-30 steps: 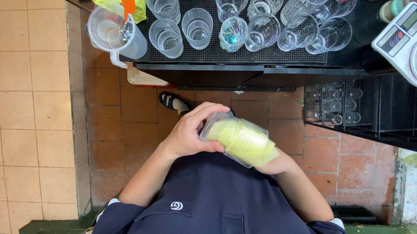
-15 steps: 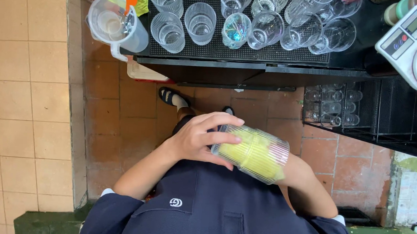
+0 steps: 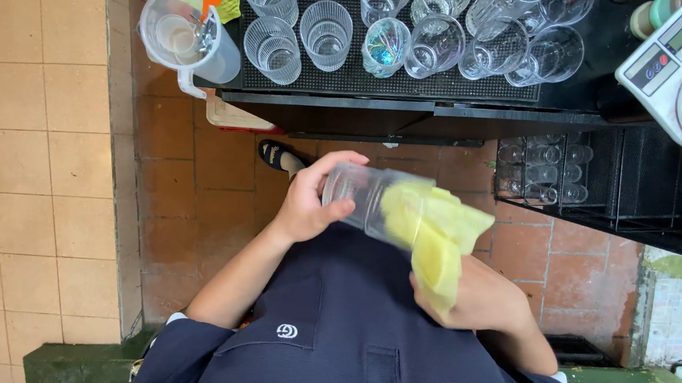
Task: Wiping and polishing glass cups using a yellow cloth.
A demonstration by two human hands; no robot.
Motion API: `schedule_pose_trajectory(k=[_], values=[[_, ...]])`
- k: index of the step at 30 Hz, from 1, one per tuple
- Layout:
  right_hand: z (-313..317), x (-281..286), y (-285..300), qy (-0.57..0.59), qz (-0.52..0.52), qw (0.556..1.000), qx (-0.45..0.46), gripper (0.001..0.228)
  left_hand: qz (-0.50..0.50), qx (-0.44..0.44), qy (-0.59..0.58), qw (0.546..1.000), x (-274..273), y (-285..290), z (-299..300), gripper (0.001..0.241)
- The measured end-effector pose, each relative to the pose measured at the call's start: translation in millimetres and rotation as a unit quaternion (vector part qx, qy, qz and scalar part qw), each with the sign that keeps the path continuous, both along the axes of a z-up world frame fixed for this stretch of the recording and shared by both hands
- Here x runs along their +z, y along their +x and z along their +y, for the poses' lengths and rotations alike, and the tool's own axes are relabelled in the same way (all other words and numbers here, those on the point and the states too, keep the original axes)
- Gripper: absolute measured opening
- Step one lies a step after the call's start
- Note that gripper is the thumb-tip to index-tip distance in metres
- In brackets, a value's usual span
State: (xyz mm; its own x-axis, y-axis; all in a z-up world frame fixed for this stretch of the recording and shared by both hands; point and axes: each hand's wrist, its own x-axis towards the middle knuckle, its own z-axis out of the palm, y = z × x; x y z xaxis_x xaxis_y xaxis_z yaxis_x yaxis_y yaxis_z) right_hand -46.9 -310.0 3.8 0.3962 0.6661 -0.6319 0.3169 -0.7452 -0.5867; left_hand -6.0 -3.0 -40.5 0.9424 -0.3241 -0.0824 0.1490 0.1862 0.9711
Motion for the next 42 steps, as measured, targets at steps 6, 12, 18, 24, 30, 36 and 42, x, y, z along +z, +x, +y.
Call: schedule_pose_trajectory(k=[6,12,18,24,30,36,42], values=[[0.6,-15.4,4.3,0.444,-0.140,0.882,-0.079,0.061,0.018,0.046,-0.035,0.998,1.4,6.2,-0.8,0.073],[3.1,-80.5,-26.5,0.324,-0.051,0.833,-0.446,0.061,0.025,0.038,-0.026,0.999,3.2,2.1,-8.0,0.075],[24.7,-40.4,-13.6,0.385,-0.202,0.864,-0.256,0.062,0.028,0.038,-0.024,0.999,-1.4,-2.5,-12.9,0.074],[-14.0,-124.5,-50.4,0.523,0.185,0.578,-0.599,0.081,0.005,0.028,-0.045,0.999,4.3,-2.2,-11.1,0.075],[35.1,-22.1,0.9,0.309,-0.142,0.892,-0.299,0.021,0.022,0.008,-0.026,0.999,14.4,2.8,-8.5,0.073],[33.3,-31.1,1.9,0.296,-0.073,0.907,-0.292,0.026,-0.013,0.001,0.132,0.991,32.3,-0.1,-10.8,0.074],[25.0,-45.8,-9.6,0.398,-0.096,0.845,-0.343,0.029,-0.166,0.019,0.194,0.967,37.9,0.2,-12.6,0.084]])
